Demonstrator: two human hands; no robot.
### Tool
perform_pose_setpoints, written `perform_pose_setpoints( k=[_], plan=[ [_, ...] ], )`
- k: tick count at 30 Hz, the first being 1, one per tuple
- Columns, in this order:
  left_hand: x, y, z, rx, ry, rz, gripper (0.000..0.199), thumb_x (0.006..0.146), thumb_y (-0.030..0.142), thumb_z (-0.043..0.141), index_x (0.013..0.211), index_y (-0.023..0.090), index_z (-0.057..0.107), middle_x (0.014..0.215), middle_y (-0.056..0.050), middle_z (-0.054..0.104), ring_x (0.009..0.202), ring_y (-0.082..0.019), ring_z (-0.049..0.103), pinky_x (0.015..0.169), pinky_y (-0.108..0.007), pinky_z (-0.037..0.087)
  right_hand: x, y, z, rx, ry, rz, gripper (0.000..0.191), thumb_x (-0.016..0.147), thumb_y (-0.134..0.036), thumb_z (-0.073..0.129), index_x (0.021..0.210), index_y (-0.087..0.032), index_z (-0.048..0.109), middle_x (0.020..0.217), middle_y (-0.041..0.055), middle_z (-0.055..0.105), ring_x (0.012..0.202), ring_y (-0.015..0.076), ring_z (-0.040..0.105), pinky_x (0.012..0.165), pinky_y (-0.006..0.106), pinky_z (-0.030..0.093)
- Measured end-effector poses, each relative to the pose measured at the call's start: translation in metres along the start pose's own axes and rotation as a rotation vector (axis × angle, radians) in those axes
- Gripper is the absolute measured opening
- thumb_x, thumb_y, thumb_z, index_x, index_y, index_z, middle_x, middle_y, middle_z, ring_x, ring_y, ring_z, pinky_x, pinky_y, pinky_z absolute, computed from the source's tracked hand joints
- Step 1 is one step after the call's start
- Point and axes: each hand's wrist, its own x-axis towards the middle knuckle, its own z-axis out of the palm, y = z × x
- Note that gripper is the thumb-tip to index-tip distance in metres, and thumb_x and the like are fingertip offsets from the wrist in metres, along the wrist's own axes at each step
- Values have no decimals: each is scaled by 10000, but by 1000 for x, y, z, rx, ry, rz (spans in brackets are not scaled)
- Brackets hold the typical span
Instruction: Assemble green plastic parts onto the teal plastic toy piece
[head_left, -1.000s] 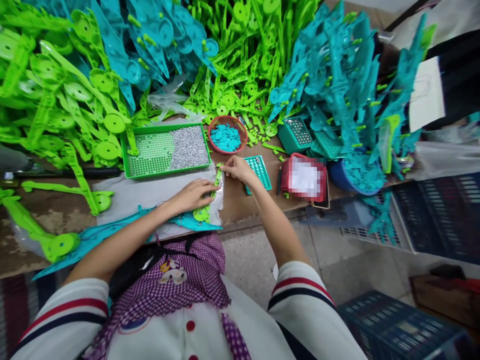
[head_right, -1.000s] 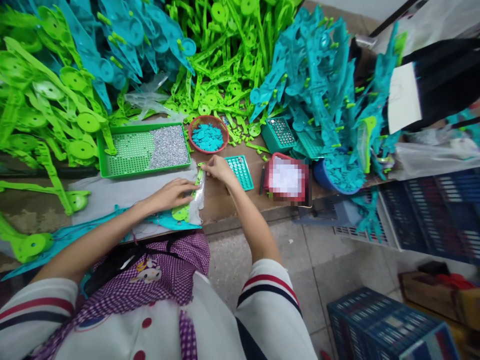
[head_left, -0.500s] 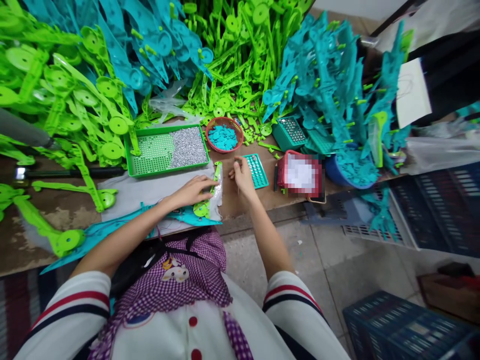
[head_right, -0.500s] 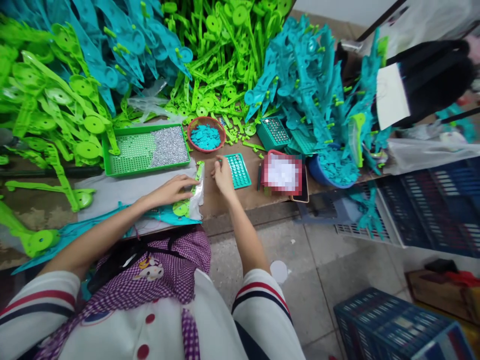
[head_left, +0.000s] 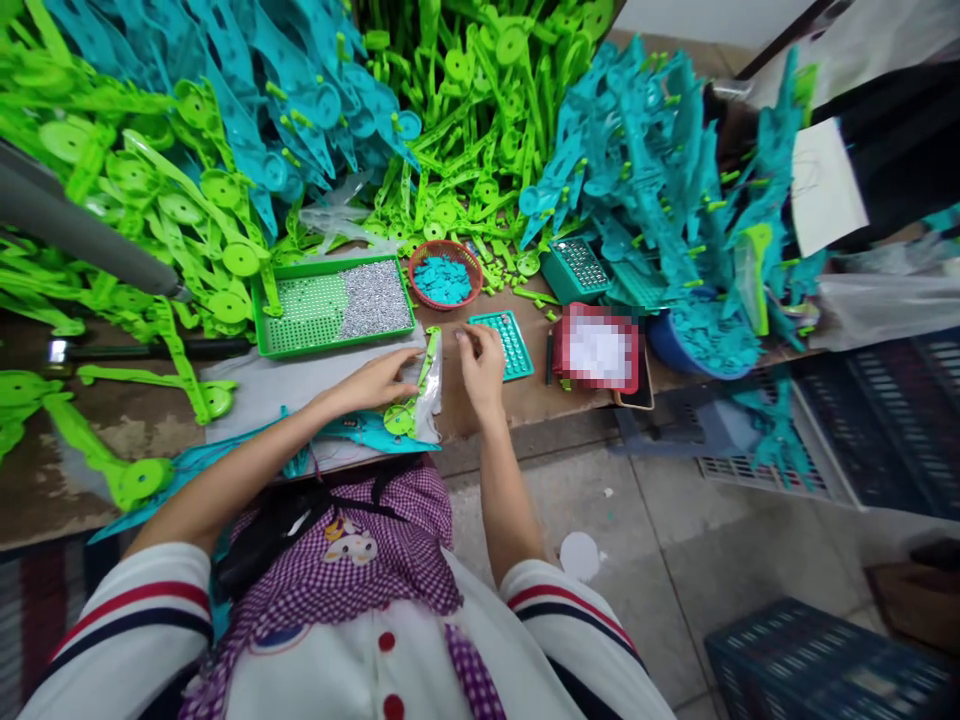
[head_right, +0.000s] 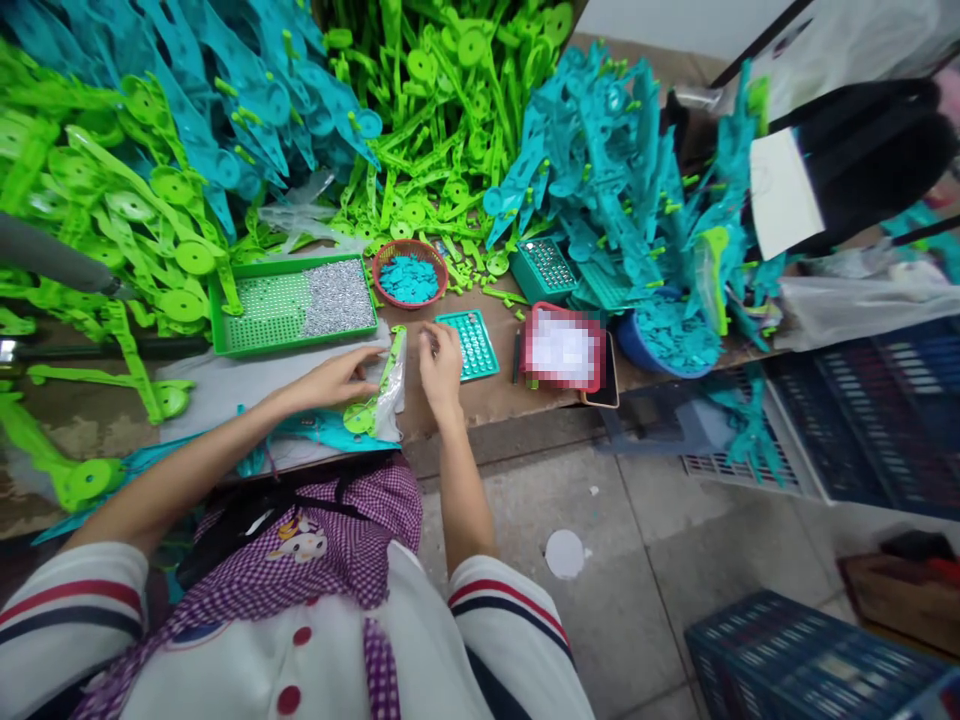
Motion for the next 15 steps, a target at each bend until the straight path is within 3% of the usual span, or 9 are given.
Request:
perform_pose_setpoints(
  k=[4,8,12,15],
  plan=[
    [-5,2,-12,59,54,30,432,851,266,628,1274,202,567,1168,-98,666,902,-189,644,860,-368,525,4,-13,2,69,96,68,337,951,-388,397,1068,-193,646,1101,118,650,1070,212,592,960,363,481],
    [-8,11,-25,102,100,30,273,883,262,590,1145,200,636,1107,-73,676,907,-182,650,852,-373,535,31,-39,22,124,128,92,400,970,-388,335,1132,-172,630,1157,131,630,1108,199,589,956,340,478],
    [-21,20,-32,108,161,54,230,914,288,552,1094,194,660,1131,-83,674,1002,-200,648,876,-369,540,55,-59,32,207,96,38,397,971,-400,357,1168,-188,627,1208,118,629,1142,186,583,948,321,482],
    [-42,21,-36,101,196,68,241,933,326,533,1101,216,668,1149,-81,673,1072,-210,636,921,-376,532,63,-58,20,225,20,-23,348,939,-408,443,1077,-185,671,1127,108,673,1080,204,612,924,334,491]
  ],
)
